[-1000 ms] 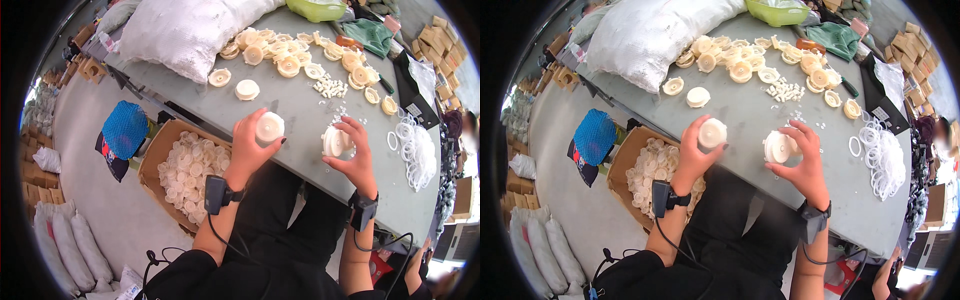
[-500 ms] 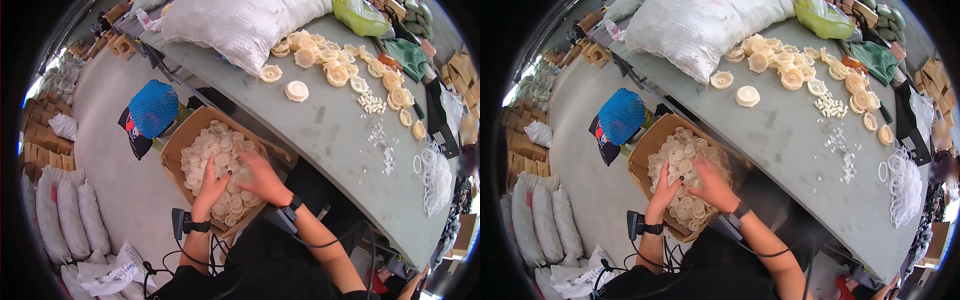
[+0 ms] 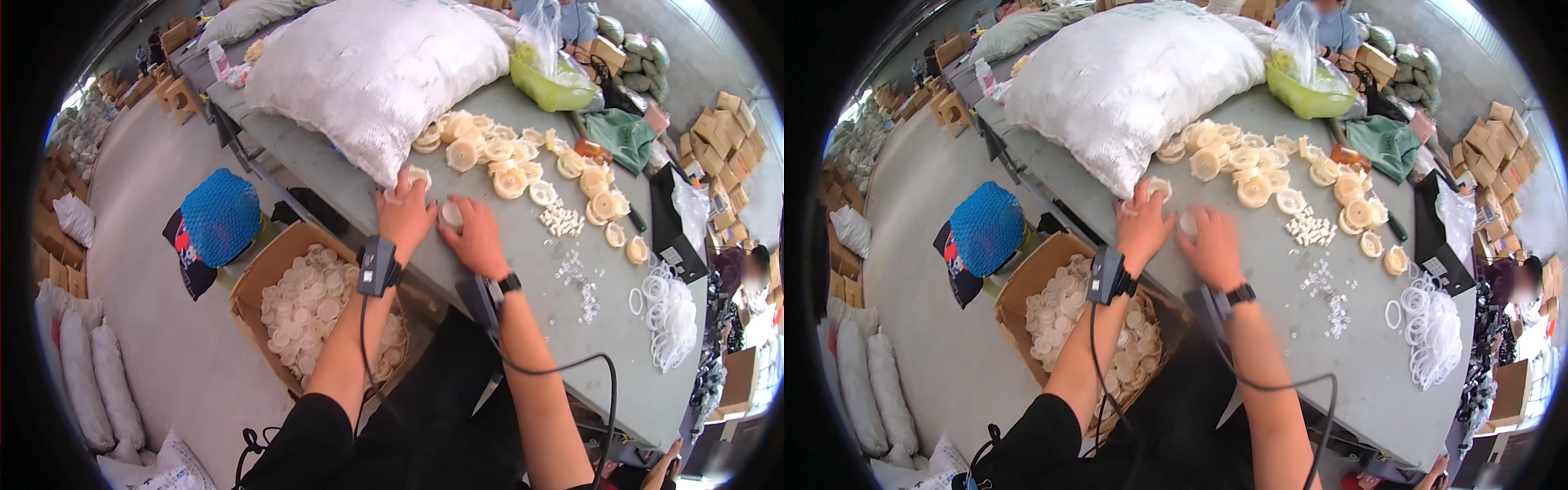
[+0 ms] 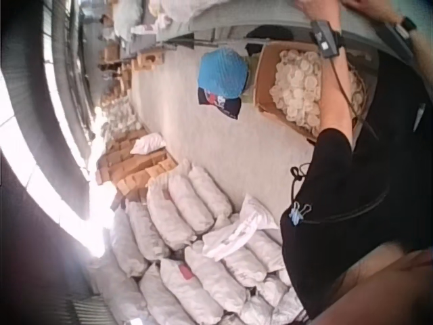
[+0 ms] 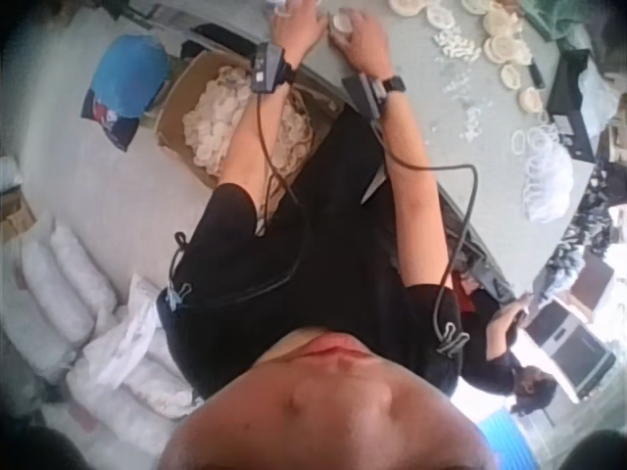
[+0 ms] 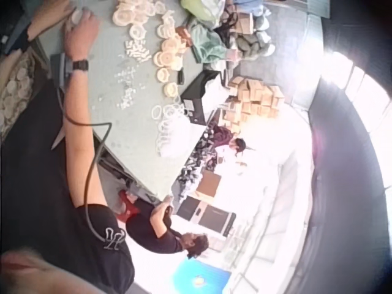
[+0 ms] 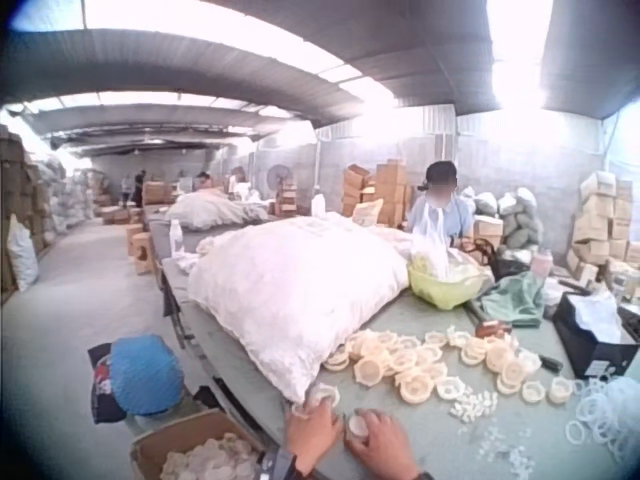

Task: Assembling small white plastic components by fitting rings and plugs onto base disks.

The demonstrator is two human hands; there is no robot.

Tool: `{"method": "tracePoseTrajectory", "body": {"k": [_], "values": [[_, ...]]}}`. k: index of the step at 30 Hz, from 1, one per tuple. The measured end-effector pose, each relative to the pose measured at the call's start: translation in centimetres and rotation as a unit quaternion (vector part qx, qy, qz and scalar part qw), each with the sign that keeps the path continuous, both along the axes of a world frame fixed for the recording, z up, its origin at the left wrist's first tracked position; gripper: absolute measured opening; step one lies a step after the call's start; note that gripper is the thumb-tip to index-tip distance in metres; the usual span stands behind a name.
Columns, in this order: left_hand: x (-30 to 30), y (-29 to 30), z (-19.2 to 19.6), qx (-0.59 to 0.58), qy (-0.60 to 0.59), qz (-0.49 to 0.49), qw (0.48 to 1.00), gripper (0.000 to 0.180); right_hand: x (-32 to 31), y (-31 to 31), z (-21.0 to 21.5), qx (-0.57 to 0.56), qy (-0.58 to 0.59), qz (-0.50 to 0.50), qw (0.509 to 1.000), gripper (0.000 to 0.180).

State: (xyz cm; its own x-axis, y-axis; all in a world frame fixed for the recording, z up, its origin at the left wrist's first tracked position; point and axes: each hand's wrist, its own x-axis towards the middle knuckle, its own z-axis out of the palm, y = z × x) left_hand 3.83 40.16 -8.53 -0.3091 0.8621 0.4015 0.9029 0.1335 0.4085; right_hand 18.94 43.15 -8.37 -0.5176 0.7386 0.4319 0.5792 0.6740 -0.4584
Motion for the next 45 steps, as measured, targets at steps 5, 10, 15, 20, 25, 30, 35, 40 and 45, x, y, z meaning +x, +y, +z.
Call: {"method": "tracePoseTrajectory", "body": {"k": [5,10,15,20,25,30,35,40,45], "values": [[2.6,-3.2,-0.3,0.07,-0.026,-0.163,0.984,0.026,5.8,-4.2,2.2,-0.082,0.036,0.028,0.996,0.056],[7.8,-5.2,0.4,0.076,-0.143,-0.272,0.949,0.022,10.3,-6.0,3.8,-0.16,0.056,-0.081,0.982,0.065],[8.4,-5.4,1.4,0.071,-0.209,-0.281,0.934,0.017,12.7,-7.3,4.2,-0.139,0.03,-0.111,0.984,0.067],[8.3,-5.1,0.9,0.093,-0.25,-0.237,0.934,0.015,13.2,-7.1,4.3,-0.1,0.087,-0.119,0.984,0.065],[8.5,-4.4,0.6,-0.006,-0.501,-0.23,0.834,0.024,14.1,-6.9,3.8,-0.095,0.108,-0.106,0.984,0.063],[9.7,-3.7,2.0,-0.049,-0.51,-0.189,0.837,0.029,14.2,-6.9,4.3,-0.091,0.145,-0.098,0.98,0.061],[9.6,-3.5,4.3,-0.156,-0.46,-0.138,0.863,0.031,14.3,-7.1,4.4,-0.105,0.164,-0.1,0.976,0.059],[10.1,-3.2,3.5,-0.158,-0.114,-0.115,0.974,0.033,14.1,-7.2,4.5,-0.093,0.145,-0.08,0.982,0.059],[10.0,-4.4,3.0,-0.097,-0.172,-0.124,0.972,0.032,14.3,-7.3,4.6,-0.092,0.146,-0.096,0.98,0.059]]}}
